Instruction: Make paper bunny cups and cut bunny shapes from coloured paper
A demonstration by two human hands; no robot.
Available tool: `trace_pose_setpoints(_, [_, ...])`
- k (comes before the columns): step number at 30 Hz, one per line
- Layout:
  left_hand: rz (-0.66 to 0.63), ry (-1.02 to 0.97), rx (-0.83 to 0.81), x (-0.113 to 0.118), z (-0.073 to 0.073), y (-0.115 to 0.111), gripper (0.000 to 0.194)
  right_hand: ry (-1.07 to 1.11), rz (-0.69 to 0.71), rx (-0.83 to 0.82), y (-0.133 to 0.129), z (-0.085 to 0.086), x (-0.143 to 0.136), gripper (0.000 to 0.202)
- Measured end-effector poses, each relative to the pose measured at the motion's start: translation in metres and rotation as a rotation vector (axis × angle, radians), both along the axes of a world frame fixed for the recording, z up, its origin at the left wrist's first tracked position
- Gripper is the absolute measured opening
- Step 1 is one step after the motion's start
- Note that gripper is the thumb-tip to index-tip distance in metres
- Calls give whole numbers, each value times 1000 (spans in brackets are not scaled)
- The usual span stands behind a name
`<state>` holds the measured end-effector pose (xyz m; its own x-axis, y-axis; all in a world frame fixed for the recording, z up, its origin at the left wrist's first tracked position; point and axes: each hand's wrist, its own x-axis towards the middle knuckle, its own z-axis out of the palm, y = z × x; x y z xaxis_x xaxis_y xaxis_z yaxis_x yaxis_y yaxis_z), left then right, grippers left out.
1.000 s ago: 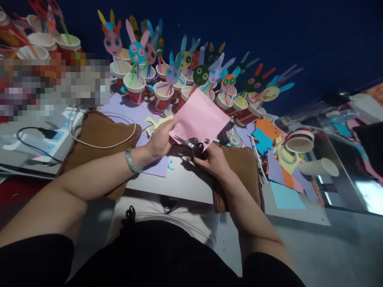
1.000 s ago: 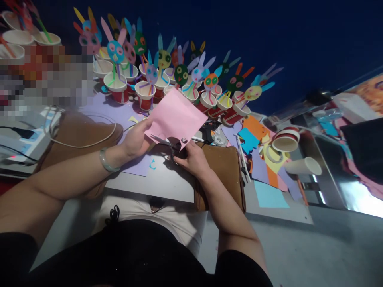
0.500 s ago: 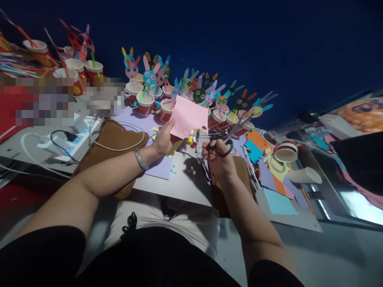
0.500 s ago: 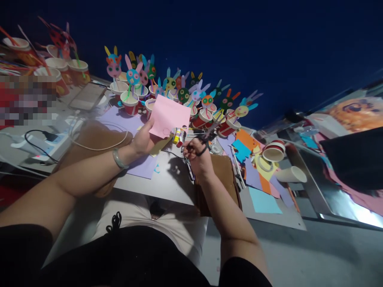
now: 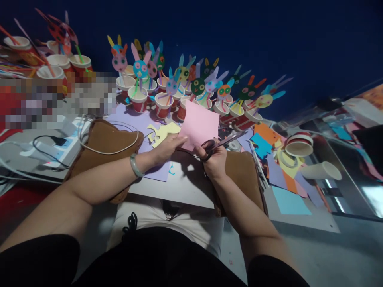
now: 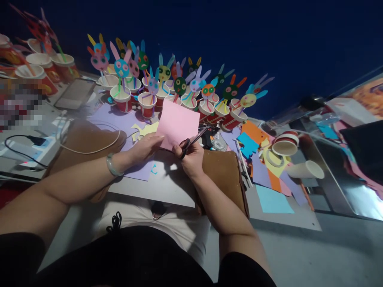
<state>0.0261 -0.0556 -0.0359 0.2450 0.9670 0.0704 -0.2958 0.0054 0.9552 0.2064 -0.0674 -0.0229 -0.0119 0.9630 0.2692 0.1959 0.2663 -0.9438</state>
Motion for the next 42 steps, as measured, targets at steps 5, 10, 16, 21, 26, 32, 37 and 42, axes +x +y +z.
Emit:
trace_pose_setpoints(5, [-59, 146, 58, -9, 15, 1, 36, 11, -30, 45, 4, 4, 10, 47])
trace_pose_setpoints(10, [123, 123, 92, -15, 17, 9, 35, -34, -27, 41, 2, 8, 15, 45])
trace_pose_setpoints(16, [456, -41, 224, -25, 13, 29, 44, -224, 272, -153, -3, 17, 15, 53])
trace_pose_setpoints(21, [451, -42, 326, -32, 3, 44, 58, -395, 407, -354, -2, 16, 12, 58])
trace_pose_setpoints(26, [388, -21, 279, -28, 2, 37, 61, -400, 432, -392, -1, 15, 9, 60])
trace_pose_setpoints(32, [295, -8, 232, -20, 5, 23, 59, -347, 442, -406, -1, 12, 7, 62])
trace_pose_setpoints(37, [296, -29, 221, -20, 5, 25, 61, -315, 467, -421, -2, 11, 7, 62])
trace_pose_setpoints(42, [364, -54, 237, -24, 1, 33, 63, -326, 478, -434, -2, 10, 7, 59])
